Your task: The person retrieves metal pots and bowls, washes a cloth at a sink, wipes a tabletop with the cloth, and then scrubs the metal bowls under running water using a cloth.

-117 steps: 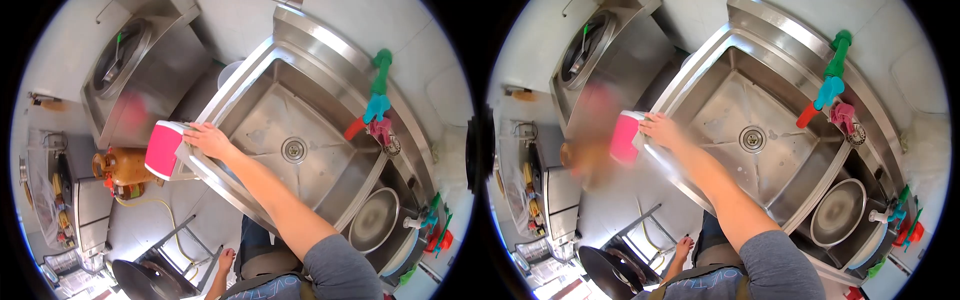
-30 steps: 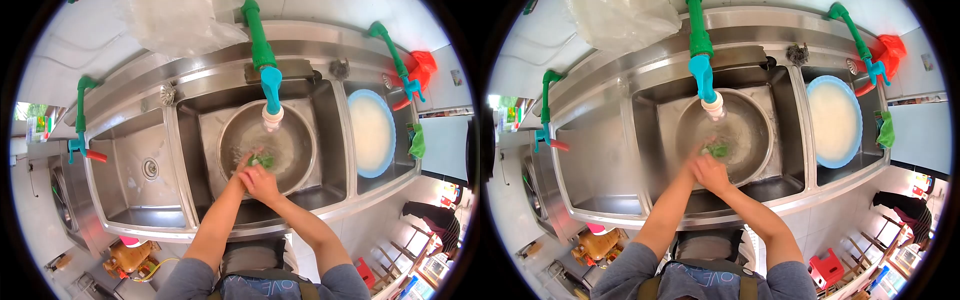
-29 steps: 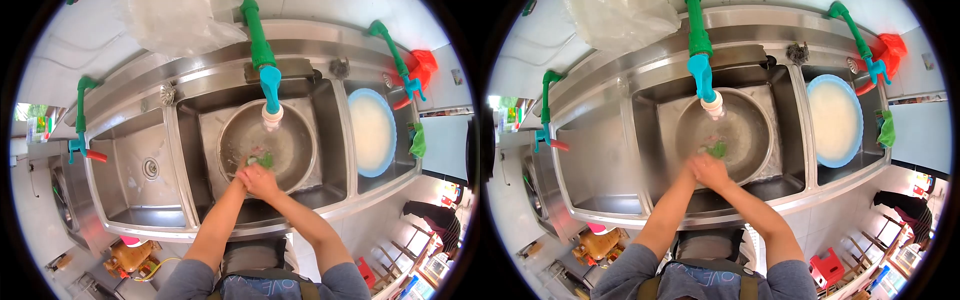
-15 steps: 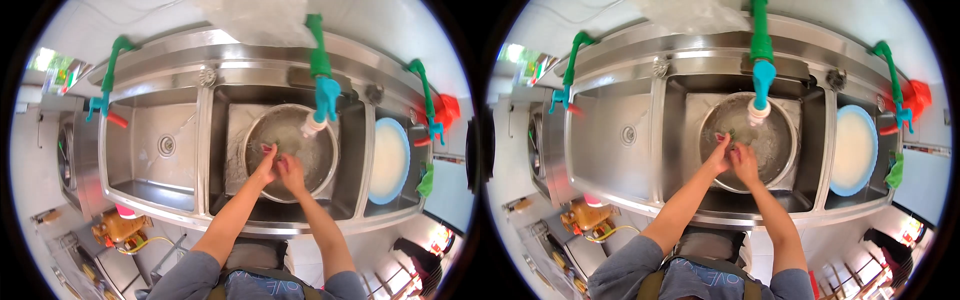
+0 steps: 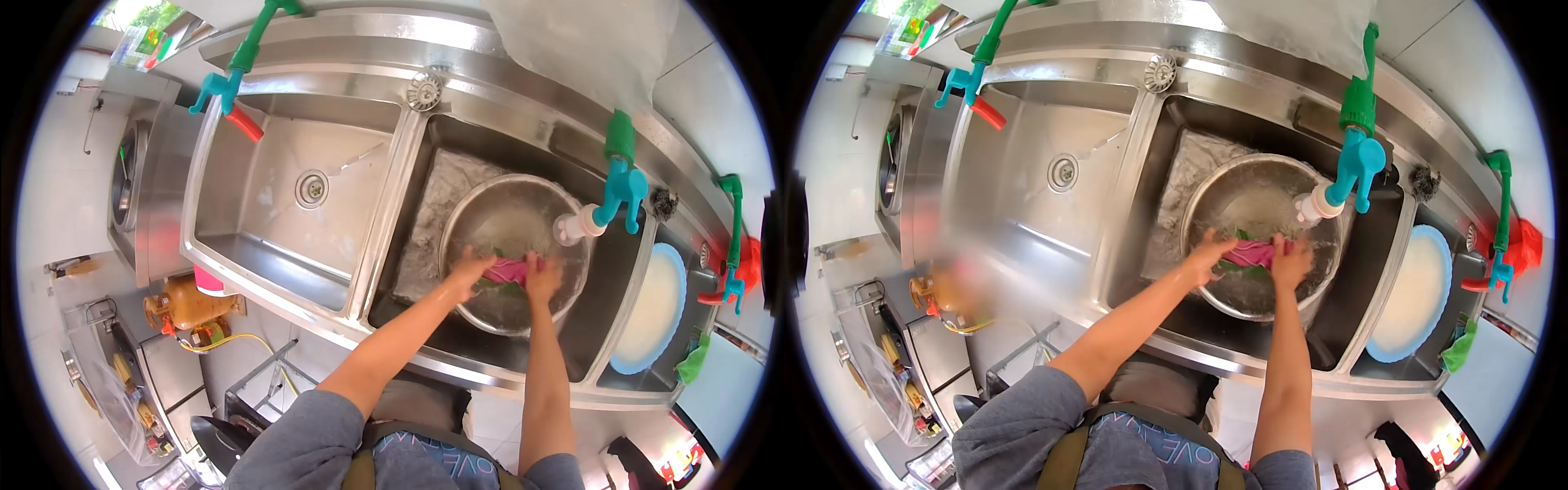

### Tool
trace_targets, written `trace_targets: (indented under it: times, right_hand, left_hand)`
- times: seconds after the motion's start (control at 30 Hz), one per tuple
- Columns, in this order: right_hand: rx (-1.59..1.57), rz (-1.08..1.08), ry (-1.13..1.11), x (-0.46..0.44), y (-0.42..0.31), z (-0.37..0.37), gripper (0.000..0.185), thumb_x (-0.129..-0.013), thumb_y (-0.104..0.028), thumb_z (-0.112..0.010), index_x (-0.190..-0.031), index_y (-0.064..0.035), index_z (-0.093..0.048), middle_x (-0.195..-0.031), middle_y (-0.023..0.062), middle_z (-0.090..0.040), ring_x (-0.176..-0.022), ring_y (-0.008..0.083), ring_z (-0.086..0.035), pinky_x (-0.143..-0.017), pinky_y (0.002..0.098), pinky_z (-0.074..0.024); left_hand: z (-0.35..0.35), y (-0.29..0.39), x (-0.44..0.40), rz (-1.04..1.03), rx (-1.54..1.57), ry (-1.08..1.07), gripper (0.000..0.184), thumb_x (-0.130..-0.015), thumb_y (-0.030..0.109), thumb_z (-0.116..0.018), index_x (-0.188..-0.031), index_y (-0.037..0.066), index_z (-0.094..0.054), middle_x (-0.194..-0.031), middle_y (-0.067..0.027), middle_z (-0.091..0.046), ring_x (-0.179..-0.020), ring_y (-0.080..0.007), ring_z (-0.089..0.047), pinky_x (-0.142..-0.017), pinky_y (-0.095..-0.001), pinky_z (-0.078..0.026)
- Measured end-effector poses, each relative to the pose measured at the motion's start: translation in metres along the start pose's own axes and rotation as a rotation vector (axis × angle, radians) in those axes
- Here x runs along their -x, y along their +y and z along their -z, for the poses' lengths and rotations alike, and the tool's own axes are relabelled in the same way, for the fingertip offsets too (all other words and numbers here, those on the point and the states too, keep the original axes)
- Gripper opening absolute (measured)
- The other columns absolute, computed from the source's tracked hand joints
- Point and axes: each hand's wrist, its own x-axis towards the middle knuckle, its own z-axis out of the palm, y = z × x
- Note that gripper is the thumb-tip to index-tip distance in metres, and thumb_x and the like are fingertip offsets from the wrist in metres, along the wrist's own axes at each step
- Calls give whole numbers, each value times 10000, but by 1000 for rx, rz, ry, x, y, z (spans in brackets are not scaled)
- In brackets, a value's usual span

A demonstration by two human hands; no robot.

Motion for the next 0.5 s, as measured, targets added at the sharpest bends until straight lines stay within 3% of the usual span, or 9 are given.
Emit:
trace_targets:
  times: [0.07, 0.1, 0.13, 0.17, 0.23, 0.3, 0.37, 0.43, 0.5]
  right_hand:
    - [-586, 48, -538, 17, -16, 17, 327, -825, -285, -533, -1051, -51, -548, -948, 199, -577, -875, 353, -544, -754, 423, -431]
    - [-681, 163, -501, 21, -44, 52, 245, -799, -209, -562, -1007, -78, -556, -929, 180, -572, -825, 355, -541, -733, 413, -432]
    - [-739, 174, -464, 26, -67, 79, 202, -775, -147, -574, -971, -100, -557, -856, 164, -561, -795, 337, -540, -702, 401, -438]
    - [-770, 193, -457, 36, -83, 94, 164, -769, -127, -573, -930, -97, -558, -802, 156, -538, -745, 319, -529, -657, 395, -439]
    - [-901, 297, -320, 44, -112, 123, 88, -753, -109, -601, -833, -83, -575, -759, 134, -532, -623, 309, -523, -538, 387, -433]
    - [-665, 422, -223, 33, -100, 100, 99, -784, -175, -582, -788, -76, -581, -738, 141, -543, -619, 318, -547, -518, 390, -436]
    - [-288, 183, -278, 8, -73, 53, 199, -819, -261, -539, -770, -74, -583, -734, 162, -553, -661, 328, -561, -526, 401, -442]
    - [-329, 82, -408, -11, -39, 28, 300, -838, -336, -499, -739, -62, -574, -786, 192, -562, -679, 338, -565, -546, 407, -447]
    - [-298, 54, -360, -21, -24, 17, 274, -817, -329, -538, -832, -58, -573, -826, 196, -563, -732, 351, -563, -610, 414, -455]
  left_hand:
    - [11, 15, 0, 181, 157, -155, 359, -790, 394, -609, -934, 69, -554, -884, -54, -581, -847, -156, -541, -820, -296, -421]
    - [8, 16, -3, 245, 234, -294, 374, -778, 410, -621, -934, 76, -555, -880, -57, -584, -829, -164, -548, -802, -303, -437]
    - [5, 7, -17, 204, 391, -404, 403, -757, 440, -634, -939, 90, -554, -855, -56, -585, -786, -170, -558, -723, -329, -477]
    - [7, 9, -25, 311, 420, -485, 375, -778, 413, -623, -925, 75, -553, -806, -57, -587, -686, -170, -561, -617, -331, -489]
    - [17, 0, -40, 138, 198, -617, 332, -795, 378, -611, -839, 52, -560, -744, -54, -580, -604, -159, -546, -552, -309, -469]
    - [5, -47, -57, -339, 247, -500, 279, -806, 315, -602, -764, 44, -554, -686, -46, -558, -548, -149, -518, -493, -304, -429]
    - [-7, -46, -39, -449, 168, -330, 246, -810, 262, -592, -730, 33, -550, -674, -43, -543, -555, -136, -506, -488, -298, -404]
    - [-26, 9, 24, -185, -44, -123, 213, -809, 218, -579, -738, 20, -547, -708, -44, -536, -625, -121, -508, -536, -290, -395]
    - [-19, -8, -1, -225, -105, -181, 219, -803, 222, -575, -856, 12, -541, -829, -55, -531, -787, -118, -490, -656, -303, -386]
